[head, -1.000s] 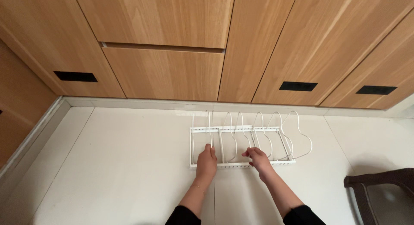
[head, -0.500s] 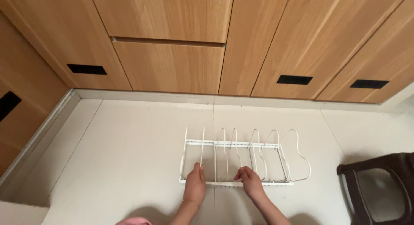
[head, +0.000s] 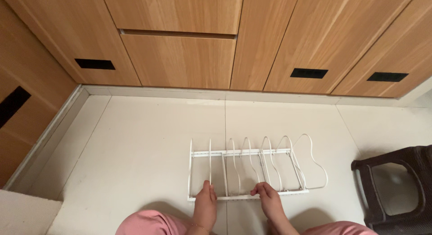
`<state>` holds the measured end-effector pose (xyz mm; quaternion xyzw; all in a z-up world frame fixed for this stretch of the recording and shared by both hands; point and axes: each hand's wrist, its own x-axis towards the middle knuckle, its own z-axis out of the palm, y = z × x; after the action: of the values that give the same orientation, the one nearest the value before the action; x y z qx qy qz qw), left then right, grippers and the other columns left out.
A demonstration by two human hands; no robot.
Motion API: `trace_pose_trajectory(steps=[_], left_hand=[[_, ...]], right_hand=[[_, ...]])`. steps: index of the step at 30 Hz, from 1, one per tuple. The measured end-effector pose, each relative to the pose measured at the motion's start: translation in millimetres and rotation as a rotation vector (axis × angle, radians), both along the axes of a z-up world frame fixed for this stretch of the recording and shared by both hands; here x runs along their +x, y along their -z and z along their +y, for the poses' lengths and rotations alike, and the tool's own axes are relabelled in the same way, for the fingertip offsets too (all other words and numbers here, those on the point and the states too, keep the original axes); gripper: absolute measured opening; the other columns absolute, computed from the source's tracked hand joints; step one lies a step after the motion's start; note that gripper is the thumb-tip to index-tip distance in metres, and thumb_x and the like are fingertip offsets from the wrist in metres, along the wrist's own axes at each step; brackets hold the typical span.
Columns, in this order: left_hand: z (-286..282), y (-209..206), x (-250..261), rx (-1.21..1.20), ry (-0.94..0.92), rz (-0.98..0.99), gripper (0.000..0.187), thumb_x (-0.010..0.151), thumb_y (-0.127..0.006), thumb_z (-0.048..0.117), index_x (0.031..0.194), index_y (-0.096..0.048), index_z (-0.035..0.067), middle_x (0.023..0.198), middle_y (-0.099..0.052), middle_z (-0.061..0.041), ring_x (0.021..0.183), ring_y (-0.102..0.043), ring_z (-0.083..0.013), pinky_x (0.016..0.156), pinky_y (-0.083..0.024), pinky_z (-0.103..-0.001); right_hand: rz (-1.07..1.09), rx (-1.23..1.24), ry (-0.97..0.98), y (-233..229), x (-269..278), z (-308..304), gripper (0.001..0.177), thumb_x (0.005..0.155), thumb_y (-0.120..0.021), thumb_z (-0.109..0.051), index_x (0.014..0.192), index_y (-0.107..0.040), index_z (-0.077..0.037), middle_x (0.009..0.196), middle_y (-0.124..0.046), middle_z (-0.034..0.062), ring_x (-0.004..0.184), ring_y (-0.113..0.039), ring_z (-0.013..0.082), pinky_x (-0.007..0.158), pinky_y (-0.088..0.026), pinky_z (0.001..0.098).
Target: The person sits on the floor and disassembles a white plastic clothes drying rack. They remove the wire hangers from the frame, then separate the frame into two rectangular pieces. The person then gathers the hangers and places them beside the frame pieces.
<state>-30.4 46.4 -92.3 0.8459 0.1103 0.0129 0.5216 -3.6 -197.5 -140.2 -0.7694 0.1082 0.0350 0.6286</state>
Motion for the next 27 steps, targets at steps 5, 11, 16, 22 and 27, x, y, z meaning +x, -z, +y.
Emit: trace_pose_trajectory(steps=[5, 11, 16, 22, 27], left_hand=[[-1.3, -1.4, -6.7, -0.032, 0.031, -0.03, 0.022, 0.106, -0.042, 0.023, 0.101, -0.05, 0.003, 0.069, -0.063, -0.016, 0.065, -0.062, -0.036, 0.064, -0.049, -0.047], [0.9, -23.4, -12.7, -0.087, -0.016, -0.074, 0.028, 0.102, -0.052, 0.025, 0.116, -0.052, 0.002, 0.096, -0.066, -0.015, 0.085, -0.065, -0.0299, 0.071, -0.055, -0.041], [28.9, -59.3, -15.7, 0.079, -0.163, -0.408, 0.031, 0.094, -0.064, 0.016, 0.12, -0.056, 0.002, 0.105, -0.061, -0.015, 0.095, -0.061, -0.0276, 0.084, -0.052, -0.039], [57.1, -63.3, -5.1, 0.068, -0.351, -0.542, 0.036, 0.088, -0.069, 0.011, 0.119, -0.055, 0.0, 0.112, -0.06, -0.014, 0.099, -0.059, -0.0273, 0.085, -0.05, -0.039], [-2.5, 6.0, -33.9, -0.198, -0.265, -0.601, 0.029, 0.092, -0.067, 0.01, 0.118, -0.057, 0.0, 0.114, -0.065, -0.014, 0.109, -0.064, -0.0258, 0.097, -0.049, -0.036]], right_hand=[[0.015, 0.097, 0.022, 5.5, -10.2, -4.4, 0.03, 0.104, -0.049, -0.02, 0.09, -0.069, -0.001, 0.083, -0.073, 0.0063, 0.089, -0.063, 0.0153, 0.086, -0.046, 0.0278], [0.004, 0.102, 0.011, -2.7, -8.9, -2.9, 0.027, 0.102, -0.055, -0.02, 0.092, -0.07, 0.001, 0.085, -0.073, 0.0061, 0.089, -0.062, 0.0159, 0.086, -0.047, 0.0286], [-0.068, -0.056, 0.13, -42.7, -7.9, 13.8, 0.025, 0.093, -0.068, -0.016, 0.114, -0.061, -0.005, 0.104, -0.067, 0.0079, 0.095, -0.066, 0.0198, 0.08, -0.051, 0.0315], [-0.593, -0.217, 0.127, -102.1, -2.2, 60.5, 0.036, 0.092, -0.066, -0.004, 0.126, -0.054, -0.004, 0.134, -0.055, 0.0119, 0.118, -0.059, 0.0227, 0.091, -0.053, 0.035], [-0.504, 0.023, -0.048, -99.6, 55.7, 104.8, 0.041, 0.093, -0.065, -0.004, 0.132, -0.054, -0.007, 0.133, -0.059, 0.0089, 0.124, -0.061, 0.0217, 0.095, -0.056, 0.0345]])
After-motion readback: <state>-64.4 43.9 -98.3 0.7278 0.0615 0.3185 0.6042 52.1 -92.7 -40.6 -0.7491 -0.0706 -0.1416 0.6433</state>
